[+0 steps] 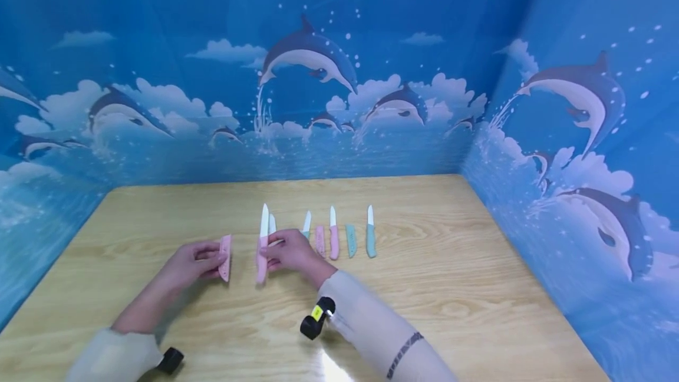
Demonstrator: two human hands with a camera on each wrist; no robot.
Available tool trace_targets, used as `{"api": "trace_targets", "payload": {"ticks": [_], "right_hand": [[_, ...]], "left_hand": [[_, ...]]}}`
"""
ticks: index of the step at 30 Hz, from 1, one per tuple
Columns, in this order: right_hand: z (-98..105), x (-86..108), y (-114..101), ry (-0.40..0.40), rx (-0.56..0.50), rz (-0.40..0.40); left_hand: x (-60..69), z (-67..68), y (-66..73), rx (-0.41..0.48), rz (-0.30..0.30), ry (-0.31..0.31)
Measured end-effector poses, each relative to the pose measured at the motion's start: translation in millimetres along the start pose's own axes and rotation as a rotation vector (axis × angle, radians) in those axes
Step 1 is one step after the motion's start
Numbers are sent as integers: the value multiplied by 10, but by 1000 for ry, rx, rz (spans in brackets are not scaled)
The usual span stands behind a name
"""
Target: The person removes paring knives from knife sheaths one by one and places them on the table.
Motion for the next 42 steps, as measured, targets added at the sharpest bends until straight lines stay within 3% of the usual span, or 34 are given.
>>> {"api": "trace_targets", "payload": {"ticks": [4, 9, 13, 19, 24, 28, 35, 42], "right_hand": [[-145, -99, -22, 32, 51, -9], [-235, -183, -120, 123, 215, -18], [-269, -250, -172, 176, 300, 5], [-324, -352, -208, 261, 396, 39], [-397, -371, -256, 313, 468, 82], [-460, -366, -292, 337, 542, 139], [-516, -332, -346, 370, 722, 177], [-532, -322, -334, 367, 741, 235]], "left_hand": [[1, 113, -77, -82, 27, 30], [-48, 215, -108, -276, 41, 43], [-94, 208, -107, -387, 23, 42], [-126, 189, -110, -438, 24, 61], [-183, 173, -58, -543, -18, 36], [-206, 171, -49, -627, -4, 23], [-195, 139, -76, -673, 34, 21], [-190, 79, -129, -664, 52, 5]]}}
Point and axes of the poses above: each hand's wrist, its own x-axis away from the middle knuckle, its own z-axis out of the back of the hand, y = z × x, the point moved 7 cm from there along -x, towards the middle knuckle, and after that the axes turned 13 degrees about -z, right-handed, at the moved point
